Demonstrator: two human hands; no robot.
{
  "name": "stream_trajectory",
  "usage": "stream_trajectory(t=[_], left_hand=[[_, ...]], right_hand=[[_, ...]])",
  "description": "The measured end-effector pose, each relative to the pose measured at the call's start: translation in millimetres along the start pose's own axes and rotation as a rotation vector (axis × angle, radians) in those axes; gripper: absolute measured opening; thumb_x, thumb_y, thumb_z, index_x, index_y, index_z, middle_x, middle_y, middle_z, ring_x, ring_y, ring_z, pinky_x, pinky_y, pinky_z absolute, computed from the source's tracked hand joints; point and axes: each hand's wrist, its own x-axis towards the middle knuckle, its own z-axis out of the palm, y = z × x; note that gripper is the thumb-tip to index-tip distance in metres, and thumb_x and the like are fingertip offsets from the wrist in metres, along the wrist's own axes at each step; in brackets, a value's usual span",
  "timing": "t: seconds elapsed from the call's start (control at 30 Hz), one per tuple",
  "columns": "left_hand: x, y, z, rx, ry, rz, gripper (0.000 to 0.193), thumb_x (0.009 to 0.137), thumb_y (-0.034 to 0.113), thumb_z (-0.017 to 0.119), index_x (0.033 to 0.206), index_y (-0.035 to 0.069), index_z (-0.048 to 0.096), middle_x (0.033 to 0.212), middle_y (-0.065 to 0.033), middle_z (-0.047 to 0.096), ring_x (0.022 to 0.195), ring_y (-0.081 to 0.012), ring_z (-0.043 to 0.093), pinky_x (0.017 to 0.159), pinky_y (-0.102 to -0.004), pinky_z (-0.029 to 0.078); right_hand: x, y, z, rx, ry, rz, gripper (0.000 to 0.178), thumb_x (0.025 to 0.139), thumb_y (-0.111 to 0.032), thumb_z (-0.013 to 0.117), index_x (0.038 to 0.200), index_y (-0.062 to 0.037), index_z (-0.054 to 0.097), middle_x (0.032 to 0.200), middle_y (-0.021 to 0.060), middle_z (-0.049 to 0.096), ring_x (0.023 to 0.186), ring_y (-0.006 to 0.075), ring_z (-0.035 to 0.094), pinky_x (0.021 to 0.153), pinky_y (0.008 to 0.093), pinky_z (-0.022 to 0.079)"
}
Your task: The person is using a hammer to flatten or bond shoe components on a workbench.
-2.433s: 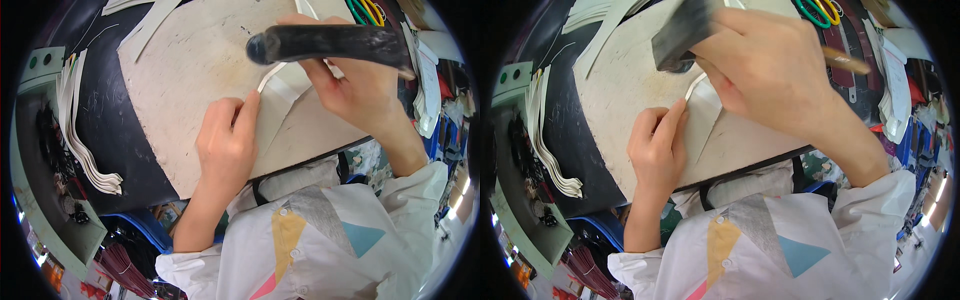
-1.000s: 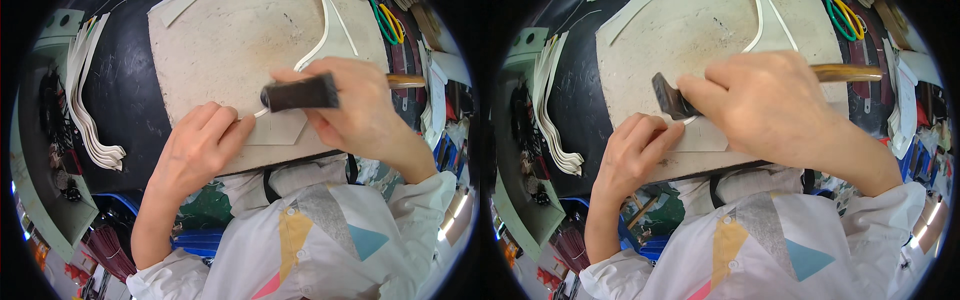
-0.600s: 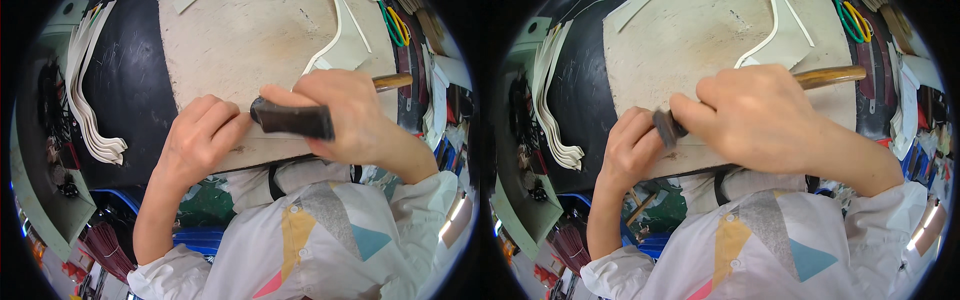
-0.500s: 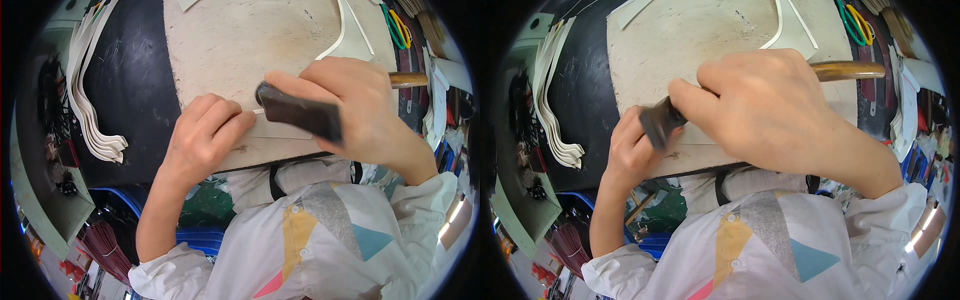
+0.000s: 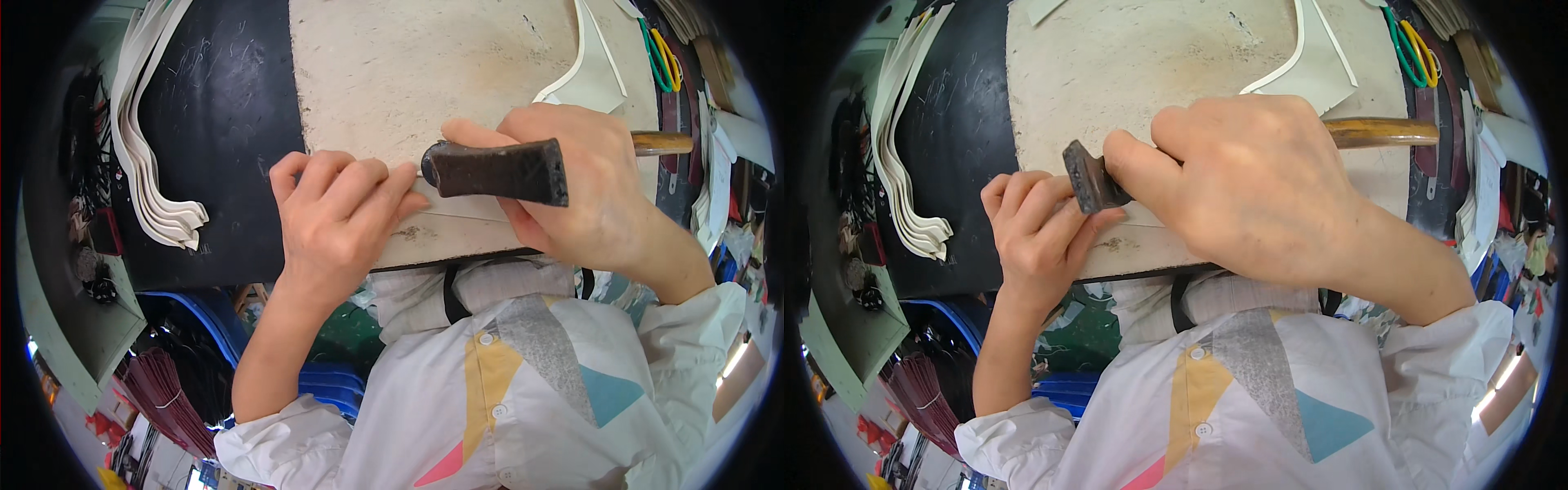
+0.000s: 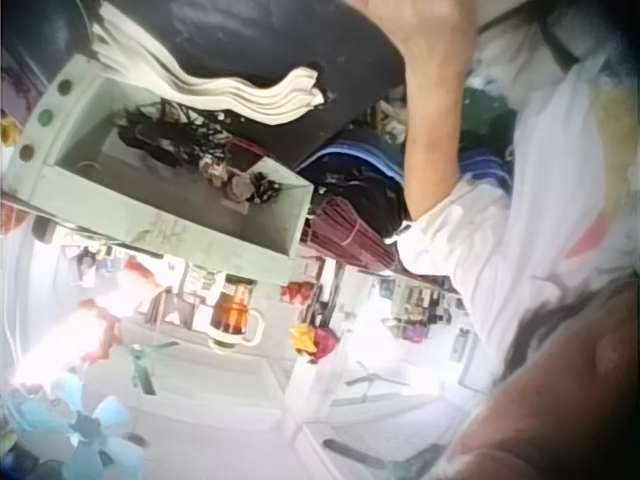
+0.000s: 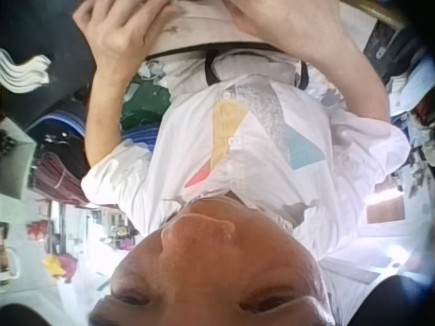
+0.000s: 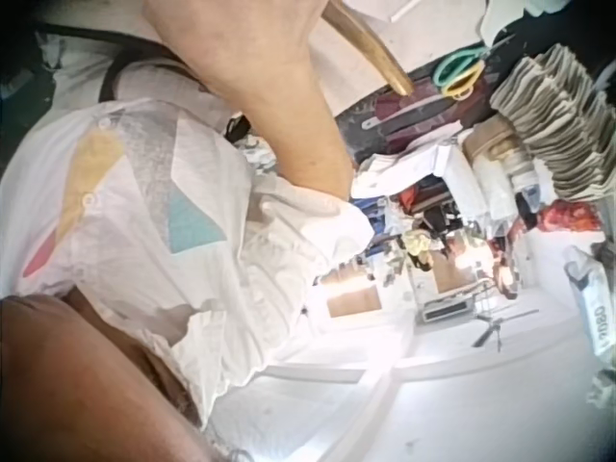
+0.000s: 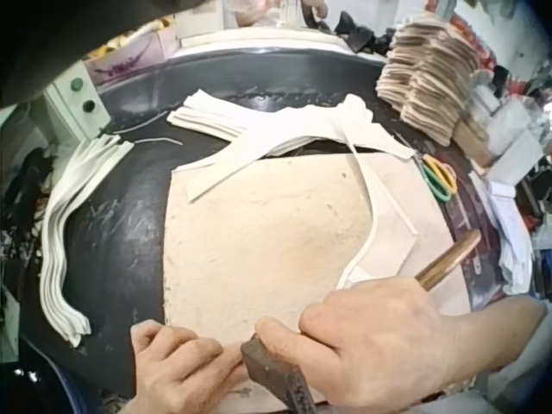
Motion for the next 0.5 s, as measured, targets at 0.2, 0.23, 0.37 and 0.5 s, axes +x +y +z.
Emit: stream_trajectory(t=[0.2,0.23,0.37,0.5], left_hand=[[-8.9,9.6,5.9,0.022,0.028,-0.054,0.024,0.07,0.02,0.082,0.09,0.01,0.074,0.079,0.0048,0.058,0.078,-0.0141,0.057,0.085,-0.0367,0.035],[-6.6,10.4,3.0,0.043,0.017,-0.054,0.023,0.07,0.02,0.082,0.09,0.01,0.074,0.079,0.0049,0.058,0.078,-0.0138,0.057,0.086,-0.037,0.035],[-7.3,16.9,-3.2,0.135,0.002,-0.073,0.017,0.072,0.014,0.085,0.076,0.009,0.07,0.086,-0.0012,0.067,0.081,-0.0212,0.06,0.082,-0.0392,0.035],[-17.1,23.1,9.9,0.053,0.101,-0.146,0.02,0.073,0.018,0.081,0.09,0.009,0.075,0.079,0.0045,0.059,0.076,-0.0131,0.058,0.085,-0.0366,0.032]], right_hand=[[4.6,-3.0,-5.2,0.035,0.068,-0.026,0.059,0.06,0.001,0.071,0.119,-0.0072,0.071,0.066,0.0044,0.049,0.058,0.0245,0.054,0.053,0.0354,0.042],[3.8,-3.4,-1.2,0.026,0.046,-0.034,0.059,0.06,0.001,0.071,0.118,-0.007,0.071,0.066,0.0044,0.048,0.058,0.0239,0.054,0.053,0.0351,0.042],[1.7,1.6,6.1,-0.06,0.049,-0.066,0.057,0.059,-0.003,0.073,0.116,-0.0064,0.071,0.066,0.0043,0.047,0.058,0.023,0.054,0.053,0.0348,0.042],[8.3,3.2,-2.1,-0.038,0.016,-0.078,0.057,0.06,-0.006,0.073,0.116,-0.0062,0.071,0.068,0.0046,0.049,0.06,0.0241,0.055,0.054,0.0356,0.043]])
